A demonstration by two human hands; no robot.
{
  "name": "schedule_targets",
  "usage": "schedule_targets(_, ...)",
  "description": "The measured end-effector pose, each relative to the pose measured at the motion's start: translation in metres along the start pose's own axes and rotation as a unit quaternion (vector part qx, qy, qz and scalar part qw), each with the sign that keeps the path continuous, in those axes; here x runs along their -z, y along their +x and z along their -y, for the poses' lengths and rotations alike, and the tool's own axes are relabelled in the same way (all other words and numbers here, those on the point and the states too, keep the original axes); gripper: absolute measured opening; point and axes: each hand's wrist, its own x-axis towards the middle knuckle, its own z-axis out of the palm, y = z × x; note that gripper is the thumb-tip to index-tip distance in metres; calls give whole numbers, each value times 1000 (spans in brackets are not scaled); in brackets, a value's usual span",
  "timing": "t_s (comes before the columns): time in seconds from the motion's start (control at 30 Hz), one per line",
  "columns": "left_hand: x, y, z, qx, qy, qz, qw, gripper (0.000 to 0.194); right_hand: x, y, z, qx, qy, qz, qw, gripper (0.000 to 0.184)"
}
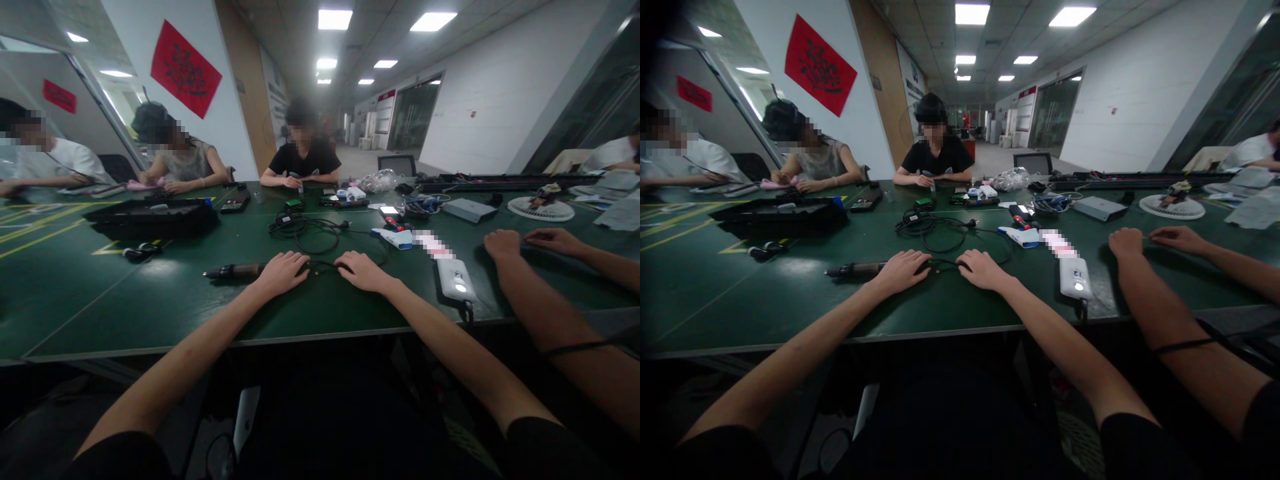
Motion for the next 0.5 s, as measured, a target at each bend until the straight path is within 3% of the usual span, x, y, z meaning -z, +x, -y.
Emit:
schedule_targets(0.13,-1,0,0,2,6,8,1000,37,-5,7,11,23,2,-1,1000,23)
schedule_targets(0.3,4,-2,-2,-7,7,0,1000,35,8,4,-7,-26,-58,1,998,8)
schedule_targets(0.5,6,-2,-6,-27,-5,-9,1000,52,14,-7,-23,-186,-129,23,974,10)
